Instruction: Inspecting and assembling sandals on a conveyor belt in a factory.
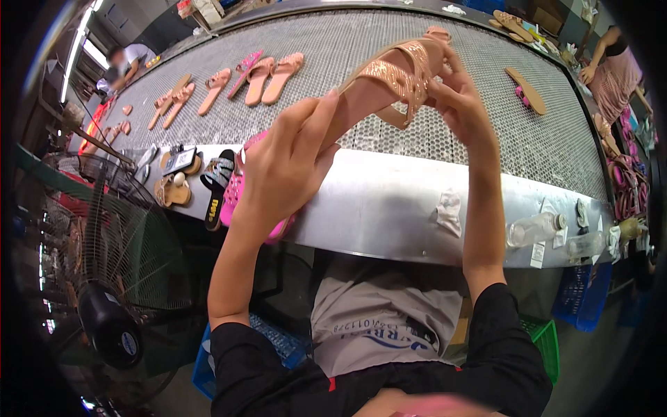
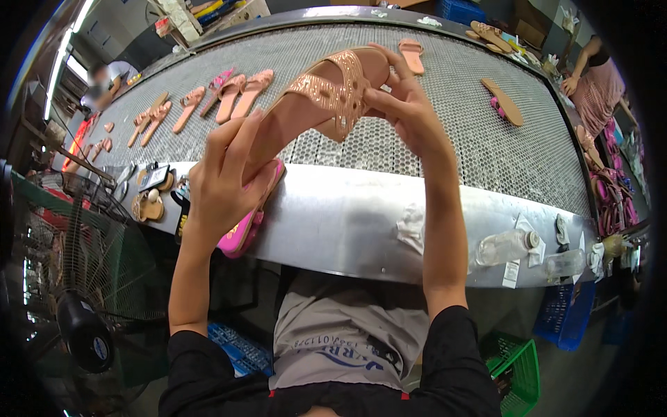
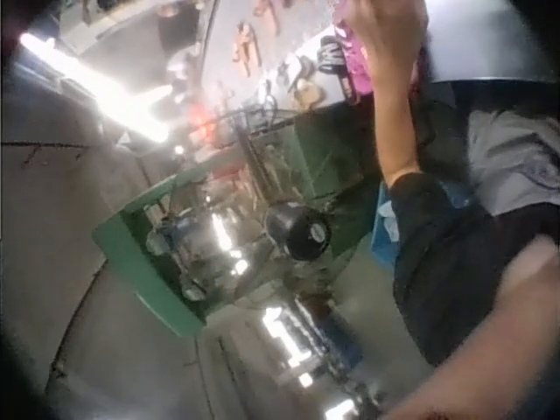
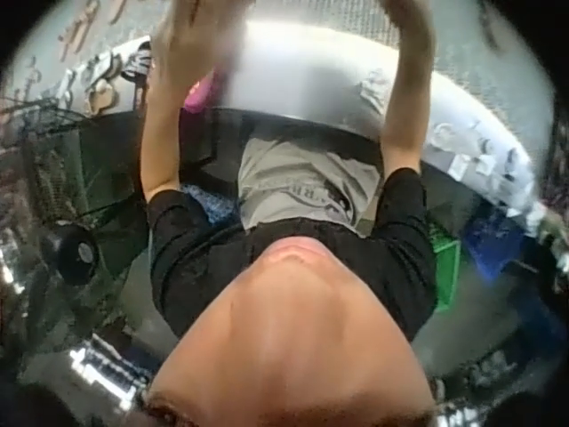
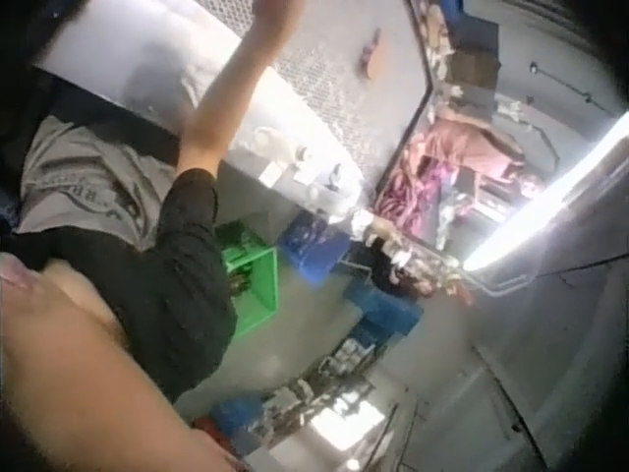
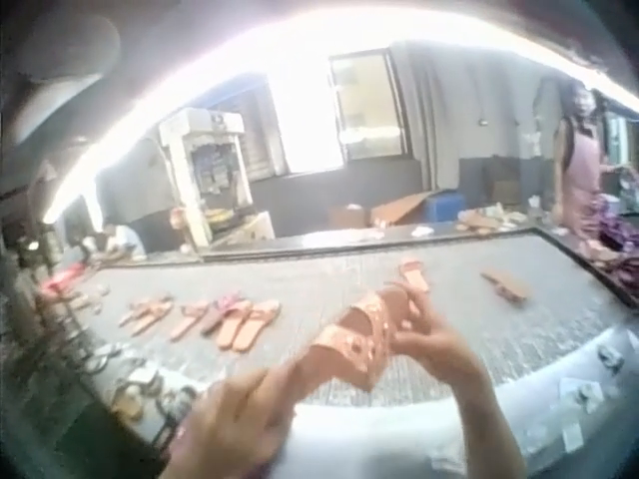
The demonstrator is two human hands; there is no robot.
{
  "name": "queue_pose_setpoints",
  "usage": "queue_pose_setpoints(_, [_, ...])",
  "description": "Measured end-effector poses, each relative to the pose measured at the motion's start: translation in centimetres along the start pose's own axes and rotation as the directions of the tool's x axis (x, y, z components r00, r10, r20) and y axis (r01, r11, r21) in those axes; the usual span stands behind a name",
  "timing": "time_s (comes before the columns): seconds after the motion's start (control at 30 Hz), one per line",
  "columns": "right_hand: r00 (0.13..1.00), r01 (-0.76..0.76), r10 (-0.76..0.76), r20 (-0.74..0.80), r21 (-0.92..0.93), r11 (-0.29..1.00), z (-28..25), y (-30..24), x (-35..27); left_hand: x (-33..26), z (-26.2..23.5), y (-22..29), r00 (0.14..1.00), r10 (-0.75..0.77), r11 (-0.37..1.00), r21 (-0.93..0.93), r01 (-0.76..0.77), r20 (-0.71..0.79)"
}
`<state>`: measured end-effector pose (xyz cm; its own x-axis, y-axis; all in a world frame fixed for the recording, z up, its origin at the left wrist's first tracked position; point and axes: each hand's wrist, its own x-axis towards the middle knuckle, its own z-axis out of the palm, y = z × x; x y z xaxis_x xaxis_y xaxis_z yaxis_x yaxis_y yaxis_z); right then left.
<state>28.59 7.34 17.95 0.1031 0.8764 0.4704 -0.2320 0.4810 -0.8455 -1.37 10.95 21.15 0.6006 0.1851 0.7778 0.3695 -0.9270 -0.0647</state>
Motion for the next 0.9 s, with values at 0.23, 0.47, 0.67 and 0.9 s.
queue_pose_setpoints(0.23, [0.984, 0.104, -0.100, -0.145, 0.023, 0.994, 4.6, -3.8, -9.6, -3.8, -6.5, 3.5, 0.987, -0.112, 0.972, -0.220, 0.084, -0.117])
queue_pose_setpoints(0.47, [0.930, 0.061, -0.031, -0.365, 0.071, 0.996, 11.9, -2.0, -24.0, -7.8, -8.3, 9.0, 0.974, -0.126, 0.937, -0.300, 0.179, 0.187])
queue_pose_setpoints(0.67, [0.863, -0.292, 0.235, -0.447, -0.062, 0.955, 15.7, -3.2, -31.1, -12.6, -7.6, 14.5, 0.894, -0.289, 0.714, -0.546, 0.439, 0.341])
queue_pose_setpoints(0.9, [0.814, -0.576, 0.435, -0.385, -0.437, 0.691, 15.8, -5.6, -31.5, -12.9, -4.4, 16.3, 0.854, -0.129, 0.683, -0.579, 0.445, 0.504])
